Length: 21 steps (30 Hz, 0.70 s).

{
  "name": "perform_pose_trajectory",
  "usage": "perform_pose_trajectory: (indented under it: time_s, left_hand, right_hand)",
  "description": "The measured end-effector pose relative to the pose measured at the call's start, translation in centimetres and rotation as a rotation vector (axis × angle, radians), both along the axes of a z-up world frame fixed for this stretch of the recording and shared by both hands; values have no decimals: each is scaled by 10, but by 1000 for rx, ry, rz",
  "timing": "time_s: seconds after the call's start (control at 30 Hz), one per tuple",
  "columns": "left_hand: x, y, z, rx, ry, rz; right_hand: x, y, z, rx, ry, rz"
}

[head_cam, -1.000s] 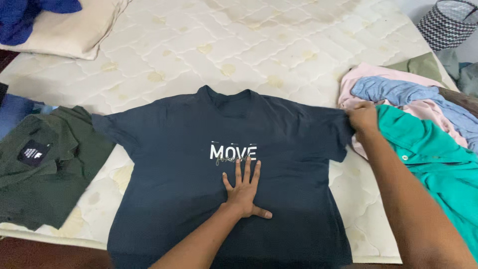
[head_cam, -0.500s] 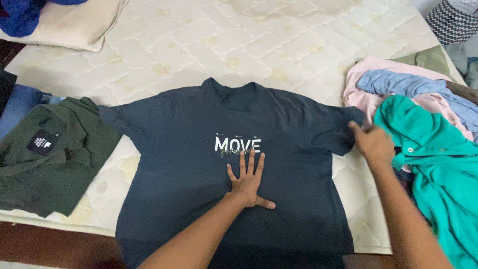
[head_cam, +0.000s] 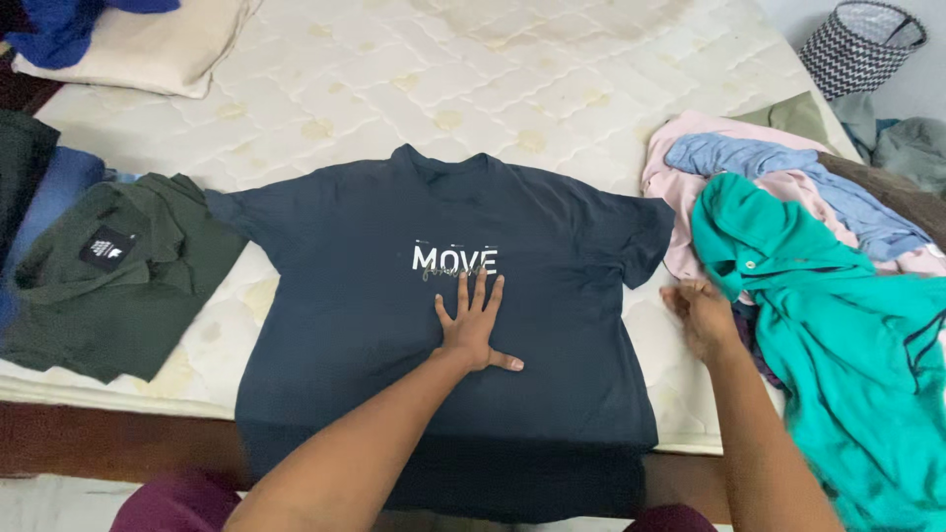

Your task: The person folds several shirts on a bed. They smooth and fold a dark gray t-shirt, then a green polo shirt, and finally a light blue patterned t-shirt, stacking each folded item on the left side of the bed.

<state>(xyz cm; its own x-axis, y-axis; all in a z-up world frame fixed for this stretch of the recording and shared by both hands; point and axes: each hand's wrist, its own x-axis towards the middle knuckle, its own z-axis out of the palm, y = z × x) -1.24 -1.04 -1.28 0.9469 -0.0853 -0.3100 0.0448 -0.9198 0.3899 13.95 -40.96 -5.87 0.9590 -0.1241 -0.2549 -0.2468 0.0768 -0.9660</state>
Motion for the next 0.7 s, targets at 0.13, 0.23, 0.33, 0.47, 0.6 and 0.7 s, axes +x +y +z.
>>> perform_pose_trajectory:
  time_s: [0.13,0.23,0.33,0.47,0.6,0.7]
  left_hand:
    - [-29,-7,9,41,-102,50]
    - [-53,-13,9,111,-110,25]
    - [-74,-22,3,141,-192,20]
    - [-89,-18,-1,89,-198,-32]
    - [-113,3,0,44,-231,-63]
    - [-134,39,4,105,-226,51]
  right_hand:
    - [-58,8,12,-159,17,204]
    - [-106,32,21,-586,-279,512]
    - [-154,53,25,-863,-225,338]
    - [-173,37,35,-317,50,217]
    - [-173,18,12,-119,-23,136]
    - [-163,20,-1,-185,-113,117]
